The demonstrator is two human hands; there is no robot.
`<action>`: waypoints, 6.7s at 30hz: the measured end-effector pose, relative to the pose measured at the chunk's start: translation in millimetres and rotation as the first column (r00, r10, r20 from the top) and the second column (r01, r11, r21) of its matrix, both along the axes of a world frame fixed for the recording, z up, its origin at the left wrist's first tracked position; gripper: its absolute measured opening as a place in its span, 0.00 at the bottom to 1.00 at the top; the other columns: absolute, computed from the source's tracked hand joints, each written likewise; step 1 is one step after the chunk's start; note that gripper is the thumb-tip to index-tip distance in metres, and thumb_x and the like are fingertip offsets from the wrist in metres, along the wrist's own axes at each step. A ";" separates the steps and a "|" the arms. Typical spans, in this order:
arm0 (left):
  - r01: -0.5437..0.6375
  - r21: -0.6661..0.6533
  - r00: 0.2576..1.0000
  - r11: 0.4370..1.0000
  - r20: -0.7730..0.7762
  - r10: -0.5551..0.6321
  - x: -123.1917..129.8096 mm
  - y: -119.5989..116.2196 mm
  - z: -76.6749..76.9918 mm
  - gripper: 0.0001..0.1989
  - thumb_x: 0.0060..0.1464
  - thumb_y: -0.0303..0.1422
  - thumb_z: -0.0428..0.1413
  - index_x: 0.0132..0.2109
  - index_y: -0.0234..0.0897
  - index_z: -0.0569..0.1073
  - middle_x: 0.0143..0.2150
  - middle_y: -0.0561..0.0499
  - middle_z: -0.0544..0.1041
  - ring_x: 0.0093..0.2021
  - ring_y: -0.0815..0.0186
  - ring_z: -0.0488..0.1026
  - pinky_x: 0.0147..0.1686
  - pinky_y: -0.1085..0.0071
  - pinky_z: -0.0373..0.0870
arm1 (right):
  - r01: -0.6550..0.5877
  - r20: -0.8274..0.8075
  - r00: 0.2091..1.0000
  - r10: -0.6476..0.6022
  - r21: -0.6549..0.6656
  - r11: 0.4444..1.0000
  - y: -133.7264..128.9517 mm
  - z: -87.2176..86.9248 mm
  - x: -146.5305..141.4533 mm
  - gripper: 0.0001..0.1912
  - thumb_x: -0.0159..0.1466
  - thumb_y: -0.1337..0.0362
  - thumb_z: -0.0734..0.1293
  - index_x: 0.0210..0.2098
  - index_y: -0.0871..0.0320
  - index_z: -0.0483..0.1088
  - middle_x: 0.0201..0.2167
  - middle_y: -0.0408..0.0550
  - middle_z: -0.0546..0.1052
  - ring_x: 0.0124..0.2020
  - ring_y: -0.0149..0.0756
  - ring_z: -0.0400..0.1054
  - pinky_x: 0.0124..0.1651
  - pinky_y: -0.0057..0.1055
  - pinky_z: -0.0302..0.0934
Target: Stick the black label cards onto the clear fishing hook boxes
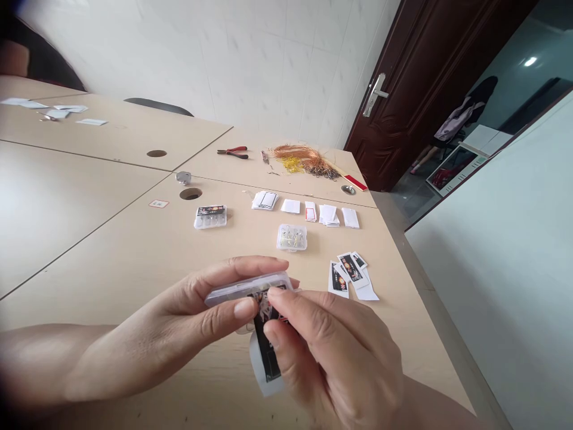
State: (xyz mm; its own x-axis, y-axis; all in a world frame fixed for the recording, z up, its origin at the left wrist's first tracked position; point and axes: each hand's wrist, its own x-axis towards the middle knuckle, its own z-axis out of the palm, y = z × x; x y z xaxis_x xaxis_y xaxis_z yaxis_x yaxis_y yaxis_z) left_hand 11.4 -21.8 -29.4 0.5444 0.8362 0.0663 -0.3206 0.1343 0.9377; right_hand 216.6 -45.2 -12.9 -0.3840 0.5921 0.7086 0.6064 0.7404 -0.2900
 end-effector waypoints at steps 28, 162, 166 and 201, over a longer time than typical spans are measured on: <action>0.000 0.017 0.998 1.000 0.057 -0.001 -1.2 -2.0 1.4 0.14 0.66 0.32 0.59 0.54 0.57 0.80 0.52 0.62 0.83 0.53 0.76 0.77 0.52 0.87 0.72 | 0.063 0.097 0.992 -0.076 0.129 0.990 0.5 -2.2 -3.9 0.09 0.70 0.65 0.66 0.41 0.62 0.78 0.33 0.52 0.86 0.32 0.31 0.83 0.45 0.15 0.74; 0.022 -0.147 0.989 0.989 0.147 0.000 5.2 -0.5 -2.2 0.10 0.65 0.37 0.61 0.51 0.56 0.82 0.47 0.62 0.85 0.47 0.76 0.80 0.48 0.86 0.74 | 0.075 -0.062 0.995 -0.078 -0.052 0.996 -4.6 -6.2 7.9 0.12 0.72 0.62 0.64 0.51 0.59 0.74 0.41 0.49 0.87 0.39 0.31 0.83 0.43 0.15 0.75; 0.021 -0.184 0.992 0.983 0.124 0.002 2.8 0.0 -4.5 0.11 0.64 0.41 0.62 0.53 0.55 0.81 0.47 0.59 0.85 0.48 0.72 0.80 0.49 0.81 0.74 | 0.078 -0.117 0.989 -0.087 -0.078 0.994 -8.8 -7.2 3.3 0.13 0.69 0.69 0.65 0.52 0.54 0.73 0.45 0.44 0.86 0.43 0.29 0.82 0.49 0.17 0.74; 0.087 -0.326 0.988 0.941 0.150 -0.039 2.4 -0.4 8.8 0.11 0.59 0.35 0.65 0.47 0.43 0.75 0.32 0.55 0.78 0.33 0.70 0.72 0.34 0.76 0.65 | -0.101 -0.049 0.994 0.102 0.024 0.995 4.8 1.4 -8.2 0.19 0.61 0.77 0.68 0.49 0.53 0.75 0.33 0.43 0.85 0.27 0.34 0.81 0.30 0.25 0.78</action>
